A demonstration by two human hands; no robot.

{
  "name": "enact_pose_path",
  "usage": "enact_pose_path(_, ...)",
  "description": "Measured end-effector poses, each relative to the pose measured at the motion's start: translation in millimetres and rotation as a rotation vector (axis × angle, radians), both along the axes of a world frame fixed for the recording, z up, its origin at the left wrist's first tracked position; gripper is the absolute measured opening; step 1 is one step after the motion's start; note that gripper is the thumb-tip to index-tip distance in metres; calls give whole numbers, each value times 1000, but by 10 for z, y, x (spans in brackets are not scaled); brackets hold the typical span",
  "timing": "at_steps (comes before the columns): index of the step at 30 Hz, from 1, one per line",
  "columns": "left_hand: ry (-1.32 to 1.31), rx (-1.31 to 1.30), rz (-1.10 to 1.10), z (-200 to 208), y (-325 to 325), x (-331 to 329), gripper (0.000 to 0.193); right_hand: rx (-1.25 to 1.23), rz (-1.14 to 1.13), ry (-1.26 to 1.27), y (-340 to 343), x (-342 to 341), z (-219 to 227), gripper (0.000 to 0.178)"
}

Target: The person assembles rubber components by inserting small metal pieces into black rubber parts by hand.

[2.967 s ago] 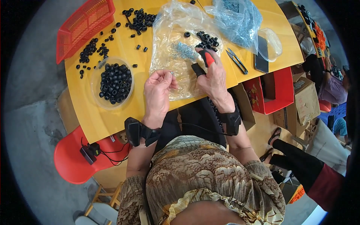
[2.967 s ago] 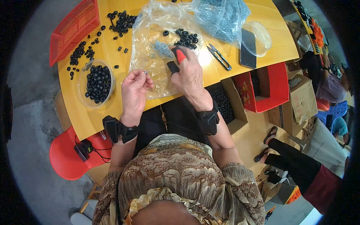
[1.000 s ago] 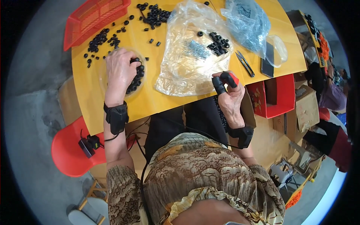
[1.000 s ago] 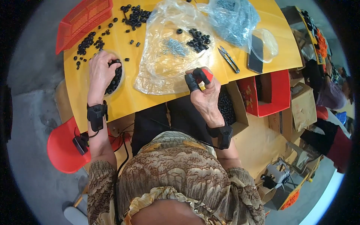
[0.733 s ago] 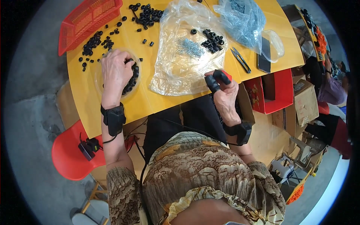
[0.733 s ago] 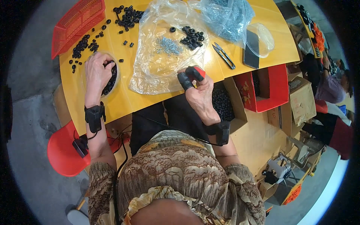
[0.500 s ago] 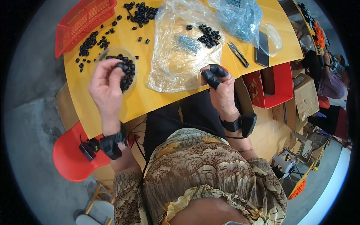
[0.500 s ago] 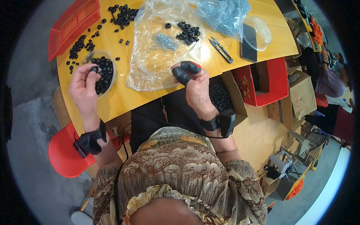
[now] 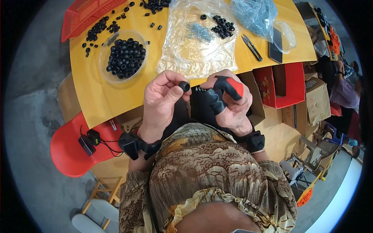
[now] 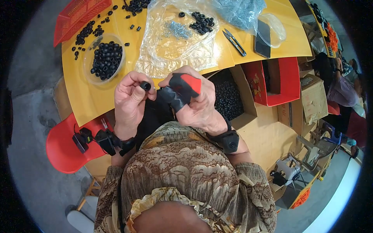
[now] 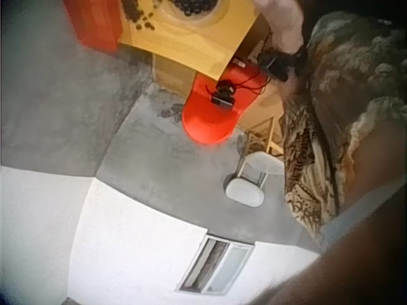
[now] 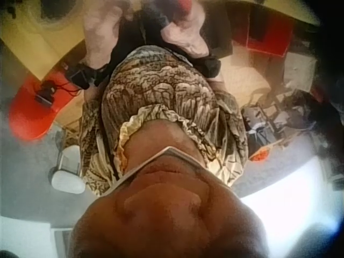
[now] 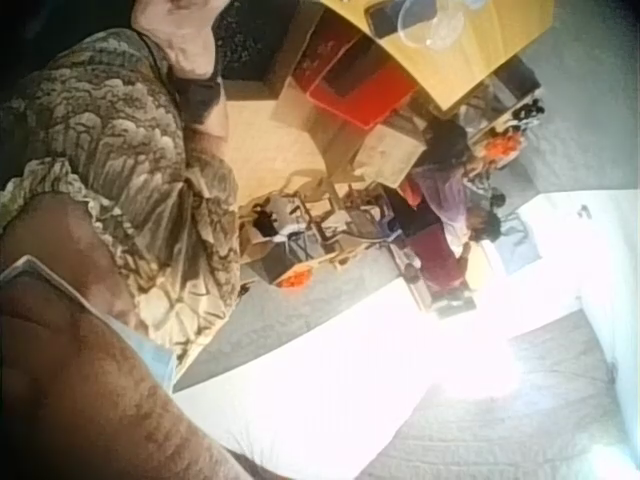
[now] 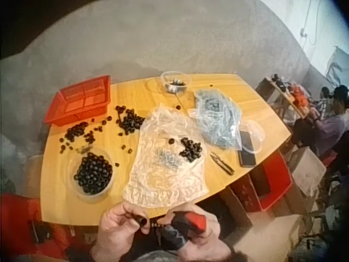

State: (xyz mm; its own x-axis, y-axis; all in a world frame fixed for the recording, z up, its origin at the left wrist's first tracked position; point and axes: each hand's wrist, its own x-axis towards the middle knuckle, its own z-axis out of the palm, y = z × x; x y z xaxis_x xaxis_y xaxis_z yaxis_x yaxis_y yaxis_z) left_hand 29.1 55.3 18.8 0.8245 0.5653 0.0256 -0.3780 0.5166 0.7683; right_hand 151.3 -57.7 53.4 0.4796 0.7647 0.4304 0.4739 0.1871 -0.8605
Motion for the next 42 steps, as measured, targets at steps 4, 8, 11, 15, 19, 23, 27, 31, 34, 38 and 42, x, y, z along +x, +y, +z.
enact_pose_path(4, 81, 102, 20, 88, -77, -50, 18, 46, -3, -87, 0, -62, -56, 17)
enact_pose_path(8, 156, 200, 33, 116, -124, -88, 17, 11, 0, -190, -10, -54, -53, 13)
enact_pose_path(11, 148, 208, 66, 157, -178, -80, 17, 21, -20, -236, -18, -62, -56, 16)
enact_pose_path(15, 156, 247, 40, 91, -178, -125, 18, 64, -63, -258, -33, -94, -90, 20)
enact_pose_path(19, 120, 47, 16, 0, -242, -92, 17, 151, -47, -304, -14, -84, -94, 23)
enact_pose_path(23, 97, -81, 88, 12, -299, -13, 15, 64, 48, -454, -26, -8, -99, 27)
enact_pose_path(27, 156, -42, 111, -104, -249, -4, 13, 42, 132, -465, -16, 43, -143, 23)
enact_pose_path(31, 63, -143, 52, -233, -132, 32, 16, -151, -98, -36, 14, 214, -189, 18)
enact_pose_path(34, 8, -198, 53, -305, -22, 12, 19, -267, -335, -192, 132, 560, -386, 15)
enact_pose_path(38, -28, -184, 55, -382, 47, 7, 21, -382, -440, -247, 172, 941, -608, 15)
enact_pose_path(42, -41, -239, 36, -453, 109, 14, 20, -420, -376, -259, 352, 1033, -687, 14)
